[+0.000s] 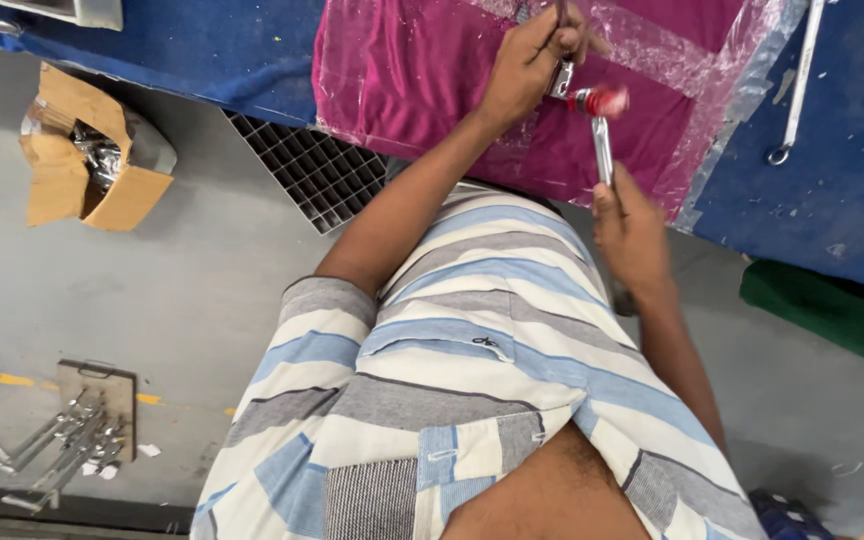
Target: The person assembles small metal valve components by hand, inserting parts and using a rubber mallet to tap them into place. They also use a pneumatic tool to tighten the assembly and place finished units into a compartmentalized tray.
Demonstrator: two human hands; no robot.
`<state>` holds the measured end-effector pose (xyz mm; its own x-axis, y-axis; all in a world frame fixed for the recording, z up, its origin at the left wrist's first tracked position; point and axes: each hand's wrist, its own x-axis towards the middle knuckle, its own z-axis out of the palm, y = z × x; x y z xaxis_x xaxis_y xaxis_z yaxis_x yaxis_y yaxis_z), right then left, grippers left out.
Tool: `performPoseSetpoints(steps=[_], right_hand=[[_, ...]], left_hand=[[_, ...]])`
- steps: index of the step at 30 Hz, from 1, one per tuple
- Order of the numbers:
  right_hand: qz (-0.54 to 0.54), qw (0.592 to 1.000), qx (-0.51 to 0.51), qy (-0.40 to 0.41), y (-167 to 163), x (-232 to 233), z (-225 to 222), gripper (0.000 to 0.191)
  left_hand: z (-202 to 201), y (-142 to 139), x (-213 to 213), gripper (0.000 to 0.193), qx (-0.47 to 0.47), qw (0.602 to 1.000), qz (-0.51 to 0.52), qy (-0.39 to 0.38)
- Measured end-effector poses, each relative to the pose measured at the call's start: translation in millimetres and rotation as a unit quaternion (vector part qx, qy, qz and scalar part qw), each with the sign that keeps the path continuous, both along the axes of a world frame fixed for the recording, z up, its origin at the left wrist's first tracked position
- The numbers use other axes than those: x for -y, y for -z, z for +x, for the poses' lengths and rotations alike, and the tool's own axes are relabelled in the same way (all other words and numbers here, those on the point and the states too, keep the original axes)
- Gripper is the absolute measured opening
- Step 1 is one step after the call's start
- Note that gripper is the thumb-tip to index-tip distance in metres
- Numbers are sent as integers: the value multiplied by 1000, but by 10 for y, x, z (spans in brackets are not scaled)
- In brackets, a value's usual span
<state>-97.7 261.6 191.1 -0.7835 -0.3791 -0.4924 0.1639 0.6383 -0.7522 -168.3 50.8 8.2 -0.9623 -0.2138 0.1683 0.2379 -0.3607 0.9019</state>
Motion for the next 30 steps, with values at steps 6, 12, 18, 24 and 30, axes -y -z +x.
performPoseSetpoints(steps=[6, 12, 18, 24, 30], right_hand=[[-30, 980, -198, -14, -72, -52, 131, 38], [-10, 999, 4, 47, 86, -116, 198, 29], [-46, 978, -202, 3, 61, -199, 258, 26], [-44, 995, -20, 83, 477, -164, 85, 30], [166, 906, -390, 19, 514, -4, -414, 34]], left_hand=[[23, 35, -71, 15, 4, 1000, -9, 1], [57, -69, -161, 29, 4, 973, -226, -53], [0, -128, -74, 38, 10, 972, -232, -32], [142, -135, 8, 21, 18, 977, -210, -29], [110, -216, -4, 19, 35, 968, -241, -55]])
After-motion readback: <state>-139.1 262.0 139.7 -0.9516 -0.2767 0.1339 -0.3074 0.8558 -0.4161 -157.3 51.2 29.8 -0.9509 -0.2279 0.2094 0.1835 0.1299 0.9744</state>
